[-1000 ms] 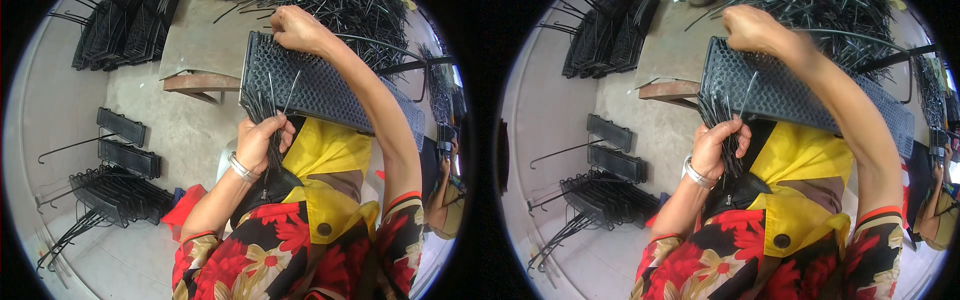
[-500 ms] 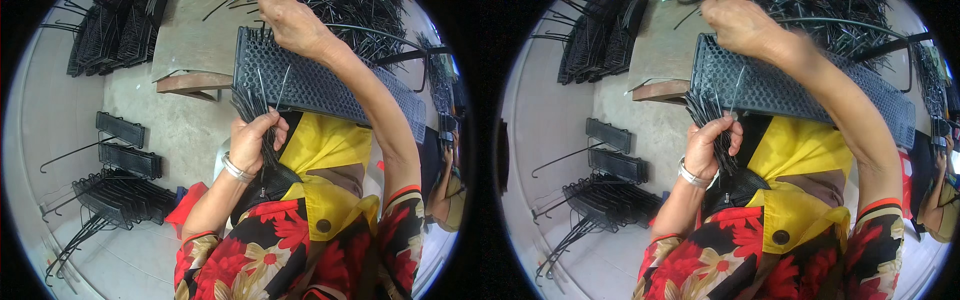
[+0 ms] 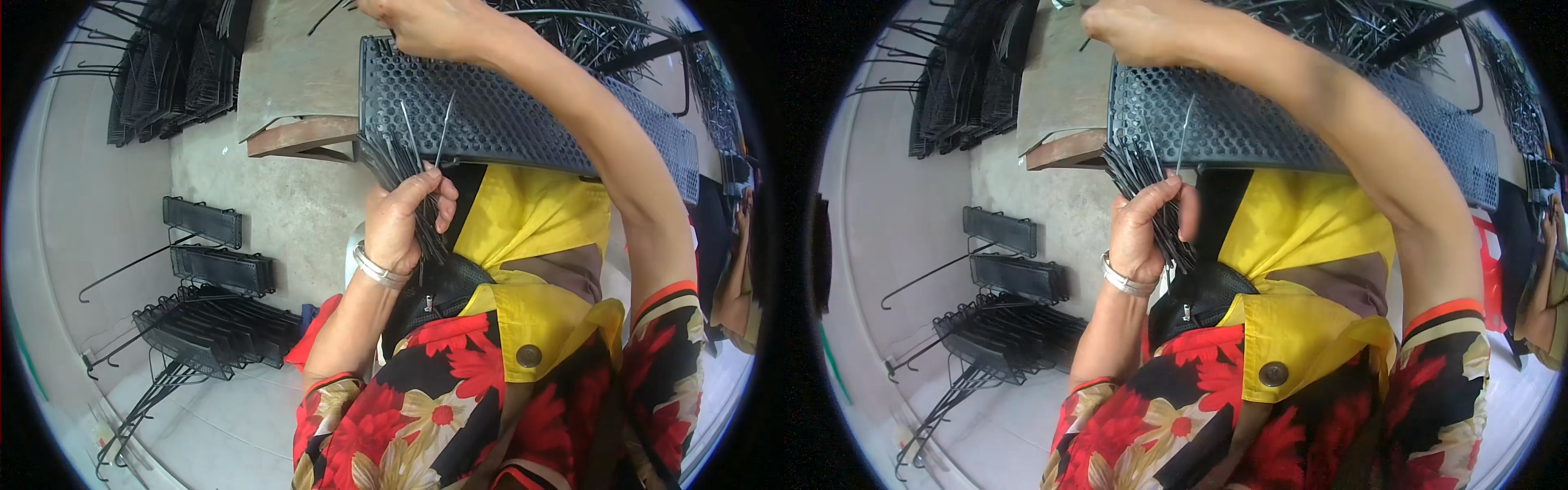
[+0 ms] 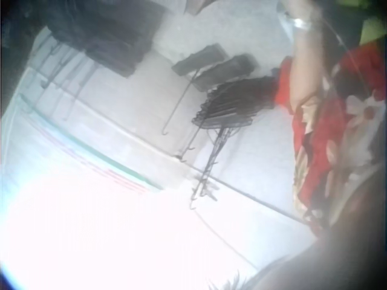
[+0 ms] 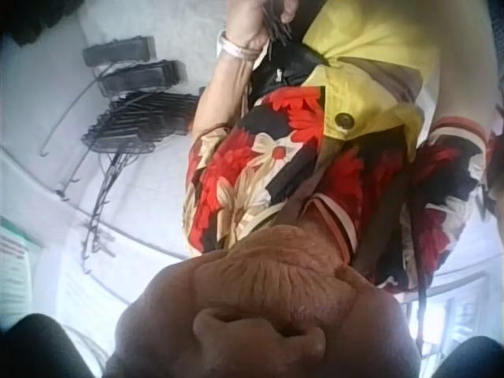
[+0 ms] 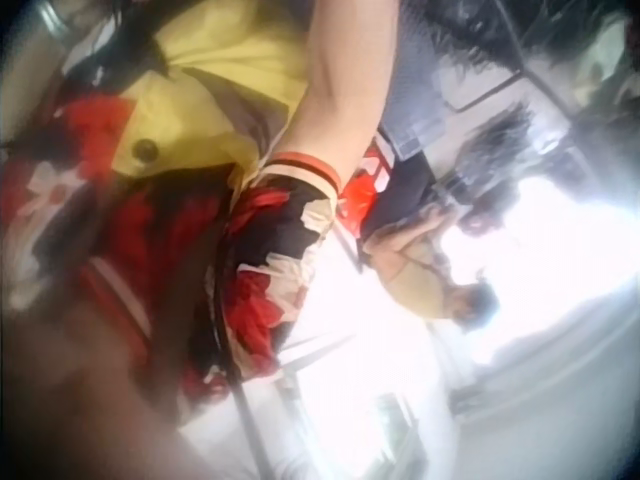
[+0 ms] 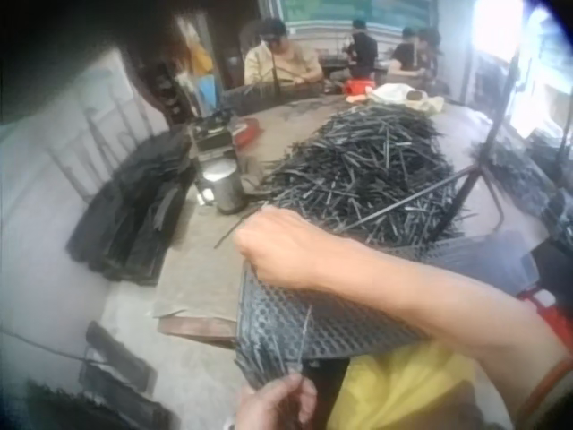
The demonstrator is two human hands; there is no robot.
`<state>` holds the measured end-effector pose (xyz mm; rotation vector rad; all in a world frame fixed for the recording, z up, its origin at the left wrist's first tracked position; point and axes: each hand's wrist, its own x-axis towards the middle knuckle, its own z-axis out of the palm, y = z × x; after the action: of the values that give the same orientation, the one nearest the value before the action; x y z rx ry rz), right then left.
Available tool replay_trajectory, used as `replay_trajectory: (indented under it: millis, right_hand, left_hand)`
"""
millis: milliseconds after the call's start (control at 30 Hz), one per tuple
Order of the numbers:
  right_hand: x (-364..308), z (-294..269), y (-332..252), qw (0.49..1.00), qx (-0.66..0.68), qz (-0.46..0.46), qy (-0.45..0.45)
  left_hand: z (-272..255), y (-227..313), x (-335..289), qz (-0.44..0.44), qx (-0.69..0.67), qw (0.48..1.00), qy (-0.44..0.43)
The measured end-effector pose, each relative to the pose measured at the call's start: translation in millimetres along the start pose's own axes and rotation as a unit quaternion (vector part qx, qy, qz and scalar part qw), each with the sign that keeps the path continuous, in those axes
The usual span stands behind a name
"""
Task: Inserting small black metal pins into the holes of a perforated metal sheet.
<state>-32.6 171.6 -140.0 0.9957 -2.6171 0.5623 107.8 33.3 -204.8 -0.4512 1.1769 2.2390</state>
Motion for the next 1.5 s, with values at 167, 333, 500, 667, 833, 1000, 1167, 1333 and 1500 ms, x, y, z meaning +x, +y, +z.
replay_trajectory:
  millis: [167, 333, 500, 667, 833, 1000, 1167, 1333, 1500]
  right_hand:
    - [-9.5, -2.6, 1.8, 1.000, -0.013, 0.017, -0.003]
    - [-77.1, -13.6, -9.0, 0.970, 0.098, 0.209, 0.077]
    - [-113.2, 4.2, -40.7, 0.755, 0.502, 0.408, 0.105]
    - [-103.2, -4.6, -14.3, 0.808, 0.400, 0.331, 0.278]
    - [-74.4, -7.4, -8.5, 0.835, 0.277, 0.323, 0.350]
    - [-73.5, 4.4, -2.4, 0.908, 0.156, 0.237, 0.309]
    - [-76.4, 26.3, 22.9, 0.964, -0.012, 0.072, 0.258]
    - [-63.3, 19.2, 4.8, 0.978, -0.089, 0.188, 0.031]
    - [-67.1, 18.1, 20.1, 0.982, -0.017, 0.112, 0.149]
  left_hand:
    - [-0.2, -3.2, 0.4, 0.001, -0.001, 1.000, -0.009]
    - [-0.3, -2.1, -1.8, 0.009, -0.017, 0.999, -0.028]
    - [6.4, -3.5, -3.9, -0.005, 0.007, 0.998, -0.068]
    - [2.9, -9.3, -0.5, -0.041, -0.012, 0.998, -0.049]
    - [4.5, -9.9, 0.8, -0.040, -0.010, 0.998, -0.045]
    - [3.2, -11.3, -2.5, -0.036, -0.018, 0.997, -0.065]
    - [6.4, -9.2, -3.5, -0.036, -0.005, 0.997, -0.070]
    - [4.8, -6.1, -4.8, -0.039, -0.013, 0.997, -0.063]
    - [8.3, -3.0, -5.5, -0.041, -0.013, 0.996, -0.072]
